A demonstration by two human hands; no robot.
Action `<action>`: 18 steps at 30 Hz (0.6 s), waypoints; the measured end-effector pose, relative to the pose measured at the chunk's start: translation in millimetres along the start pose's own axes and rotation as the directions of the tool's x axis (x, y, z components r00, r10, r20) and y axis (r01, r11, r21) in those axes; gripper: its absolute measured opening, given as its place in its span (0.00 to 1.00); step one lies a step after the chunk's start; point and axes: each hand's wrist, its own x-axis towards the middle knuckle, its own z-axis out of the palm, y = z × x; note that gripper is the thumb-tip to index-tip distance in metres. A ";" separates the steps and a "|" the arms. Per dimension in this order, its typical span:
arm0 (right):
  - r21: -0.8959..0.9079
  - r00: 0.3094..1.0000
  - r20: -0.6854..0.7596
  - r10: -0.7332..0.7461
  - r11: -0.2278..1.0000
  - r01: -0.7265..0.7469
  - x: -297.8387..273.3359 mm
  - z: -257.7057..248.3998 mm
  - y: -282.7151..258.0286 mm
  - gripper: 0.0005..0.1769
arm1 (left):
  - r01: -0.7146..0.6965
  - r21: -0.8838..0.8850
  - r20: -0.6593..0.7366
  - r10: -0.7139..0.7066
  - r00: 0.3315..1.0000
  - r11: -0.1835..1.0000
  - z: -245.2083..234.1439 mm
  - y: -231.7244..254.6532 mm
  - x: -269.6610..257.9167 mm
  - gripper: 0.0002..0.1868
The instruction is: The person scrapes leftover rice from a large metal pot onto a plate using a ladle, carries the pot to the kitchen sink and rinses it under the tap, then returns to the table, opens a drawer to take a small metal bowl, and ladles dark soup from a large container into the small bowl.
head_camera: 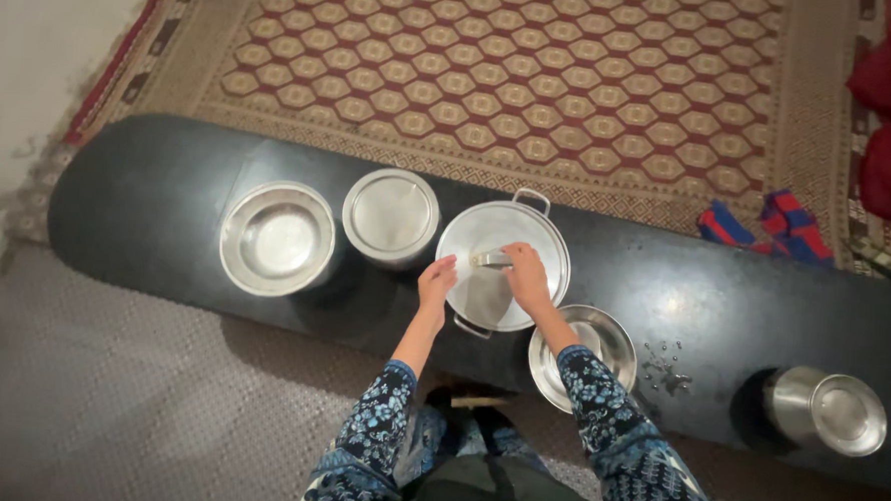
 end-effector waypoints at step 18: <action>0.045 0.982 -0.186 0.023 0.999 -0.015 23.5 -3.9 -13.8 0.19 | -0.208 -0.067 -0.016 0.208 0.978 0.976 6.9 49.5 91.4 0.17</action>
